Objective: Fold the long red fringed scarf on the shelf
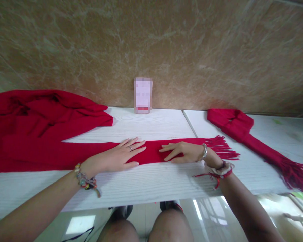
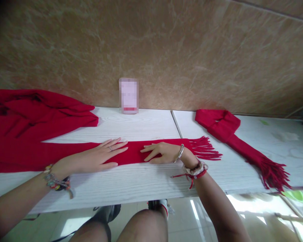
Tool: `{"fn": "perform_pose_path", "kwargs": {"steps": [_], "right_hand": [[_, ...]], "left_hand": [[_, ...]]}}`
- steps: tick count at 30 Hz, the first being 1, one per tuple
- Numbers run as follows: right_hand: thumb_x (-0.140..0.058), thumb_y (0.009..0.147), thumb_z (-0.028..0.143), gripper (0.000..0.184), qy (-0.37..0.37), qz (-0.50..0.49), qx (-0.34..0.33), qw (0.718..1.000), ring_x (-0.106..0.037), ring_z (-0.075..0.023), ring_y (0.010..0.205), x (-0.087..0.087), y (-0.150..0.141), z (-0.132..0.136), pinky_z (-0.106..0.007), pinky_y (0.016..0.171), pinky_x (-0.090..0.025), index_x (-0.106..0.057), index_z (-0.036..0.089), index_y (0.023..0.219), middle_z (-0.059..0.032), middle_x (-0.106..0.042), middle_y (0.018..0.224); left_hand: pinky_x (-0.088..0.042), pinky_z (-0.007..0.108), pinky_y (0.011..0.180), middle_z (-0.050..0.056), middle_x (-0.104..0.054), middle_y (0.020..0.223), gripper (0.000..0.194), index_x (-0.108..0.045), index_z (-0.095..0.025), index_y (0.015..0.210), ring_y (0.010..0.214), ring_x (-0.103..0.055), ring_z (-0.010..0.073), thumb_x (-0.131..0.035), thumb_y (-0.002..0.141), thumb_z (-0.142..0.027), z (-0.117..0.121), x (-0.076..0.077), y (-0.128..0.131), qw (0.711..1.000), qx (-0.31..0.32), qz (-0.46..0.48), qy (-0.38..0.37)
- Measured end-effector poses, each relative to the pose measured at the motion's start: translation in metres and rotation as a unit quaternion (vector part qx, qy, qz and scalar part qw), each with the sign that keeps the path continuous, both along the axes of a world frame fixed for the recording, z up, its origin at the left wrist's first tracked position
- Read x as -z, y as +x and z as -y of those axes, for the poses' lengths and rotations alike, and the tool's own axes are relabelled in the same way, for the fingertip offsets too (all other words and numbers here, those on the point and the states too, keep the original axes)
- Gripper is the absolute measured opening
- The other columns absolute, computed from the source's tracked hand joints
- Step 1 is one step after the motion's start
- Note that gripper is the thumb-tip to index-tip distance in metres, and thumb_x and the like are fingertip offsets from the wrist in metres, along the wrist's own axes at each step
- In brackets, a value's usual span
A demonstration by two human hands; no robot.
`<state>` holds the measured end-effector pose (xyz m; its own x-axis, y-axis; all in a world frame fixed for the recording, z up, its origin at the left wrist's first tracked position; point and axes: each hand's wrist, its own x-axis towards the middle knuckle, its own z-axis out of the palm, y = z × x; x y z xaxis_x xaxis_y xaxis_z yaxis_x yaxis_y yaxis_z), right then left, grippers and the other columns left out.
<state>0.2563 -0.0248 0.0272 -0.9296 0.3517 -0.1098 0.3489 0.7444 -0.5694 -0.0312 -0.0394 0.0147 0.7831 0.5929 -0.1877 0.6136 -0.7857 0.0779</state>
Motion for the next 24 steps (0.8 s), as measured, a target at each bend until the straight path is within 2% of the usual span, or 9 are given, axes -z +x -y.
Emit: {"fn": "perform_pose_path", "kwargs": {"steps": [3, 5, 7, 9, 11, 14, 16, 19, 24], "right_hand": [[-0.047, 0.086, 0.029, 0.027, -0.019, -0.031, 0.012, 0.999, -0.042, -0.0179, 0.12, -0.003, 0.004, -0.002, -0.036, 0.1, -0.035, -0.065, 0.017, 0.102, -0.0091, -0.057, 0.12], [-0.044, 0.088, 0.03, 0.03, 0.017, -0.071, 0.065, 0.995, -0.047, -0.0167, 0.117, -0.001, -0.001, 0.0, -0.037, 0.101, -0.034, -0.062, 0.016, 0.108, -0.0089, -0.061, 0.115], [-0.04, 0.089, 0.031, 0.036, 0.088, -0.095, 0.151, 0.98, -0.044, -0.017, 0.119, 0.005, -0.014, 0.004, -0.04, 0.103, -0.03, -0.053, 0.016, 0.119, -0.0098, -0.055, 0.123], [-0.04, 0.089, 0.035, 0.047, 0.152, -0.065, 0.223, 0.961, -0.033, -0.0204, 0.127, 0.014, -0.03, 0.01, -0.043, 0.104, -0.028, -0.041, 0.012, 0.129, -0.0133, -0.044, 0.133], [-0.042, 0.087, 0.043, 0.059, 0.19, -0.004, 0.25, 0.949, -0.025, -0.0251, 0.13, 0.024, -0.043, 0.018, -0.047, 0.103, -0.027, -0.032, 0.01, 0.134, -0.0154, -0.033, 0.139], [-0.036, 0.088, 0.047, 0.058, 0.236, 0.07, 0.256, 0.935, -0.024, -0.026, 0.13, 0.035, -0.046, 0.029, -0.048, 0.104, -0.023, -0.03, 0.013, 0.135, -0.0122, -0.031, 0.141], [-0.033, 0.09, 0.044, 0.054, 0.258, 0.104, 0.275, 0.92, -0.024, -0.025, 0.13, 0.039, -0.032, 0.033, -0.048, 0.104, -0.023, -0.03, 0.016, 0.136, -0.0104, -0.03, 0.141], [-0.032, 0.091, 0.037, 0.049, 0.279, 0.158, 0.322, 0.891, -0.023, -0.0246, 0.131, 0.04, 0.009, 0.034, -0.047, 0.102, -0.027, -0.028, 0.017, 0.137, -0.0097, -0.028, 0.142], [-0.033, 0.09, 0.018, 0.037, 0.302, 0.26, 0.378, 0.835, -0.028, -0.0301, 0.128, 0.037, 0.091, 0.03, -0.054, 0.098, -0.03, -0.048, 0.012, 0.123, -0.0166, -0.035, 0.138]], "left_hand": [[-0.008, 0.035, 0.108, 0.003, -0.026, 0.144, 0.05, -0.032, -0.021, 0.134, 0.133, -0.015, 0.0175, -0.033, 0.09, -0.044, -0.002, 0.002, 0.004, 0.999, 0.024, 0.024, 0.029], [-0.01, 0.032, 0.108, 0.004, -0.027, 0.143, 0.049, -0.033, -0.019, 0.133, 0.132, -0.019, 0.0157, -0.03, 0.091, -0.043, -0.004, 0.006, 0.008, 0.998, 0.038, 0.035, 0.045], [-0.013, 0.031, 0.107, 0.005, -0.027, 0.143, 0.051, -0.029, -0.017, 0.136, 0.131, -0.023, 0.0152, -0.027, 0.091, -0.042, -0.005, 0.012, 0.009, 0.996, 0.045, 0.043, 0.061], [-0.015, 0.032, 0.107, 0.007, -0.028, 0.143, 0.053, -0.026, -0.016, 0.137, 0.13, -0.026, 0.0164, -0.025, 0.092, -0.044, -0.006, 0.02, 0.008, 0.994, 0.046, 0.052, 0.079], [-0.017, 0.033, 0.106, 0.008, -0.03, 0.142, 0.054, -0.027, -0.016, 0.137, 0.129, -0.028, 0.018, -0.023, 0.091, -0.045, -0.008, 0.026, 0.005, 0.992, 0.049, 0.061, 0.095], [-0.02, 0.033, 0.105, 0.006, -0.032, 0.141, 0.054, -0.027, -0.017, 0.137, 0.128, -0.031, 0.0184, -0.023, 0.091, -0.045, -0.011, 0.031, 0.002, 0.99, 0.064, 0.073, 0.105], [-0.02, 0.033, 0.105, 0.005, -0.032, 0.141, 0.053, -0.027, -0.018, 0.137, 0.128, -0.031, 0.0178, -0.022, 0.092, -0.044, -0.011, 0.031, 0.002, 0.989, 0.072, 0.072, 0.106], [-0.019, 0.034, 0.105, 0.006, -0.031, 0.141, 0.052, -0.027, -0.016, 0.137, 0.128, -0.03, 0.0174, -0.02, 0.092, -0.042, -0.01, 0.027, 0.003, 0.99, 0.075, 0.058, 0.1], [-0.019, 0.034, 0.105, 0.007, -0.032, 0.14, 0.051, -0.028, -0.016, 0.137, 0.128, -0.03, 0.0171, -0.023, 0.092, -0.04, -0.009, 0.023, 0.005, 0.993, 0.063, 0.056, 0.084]]}}
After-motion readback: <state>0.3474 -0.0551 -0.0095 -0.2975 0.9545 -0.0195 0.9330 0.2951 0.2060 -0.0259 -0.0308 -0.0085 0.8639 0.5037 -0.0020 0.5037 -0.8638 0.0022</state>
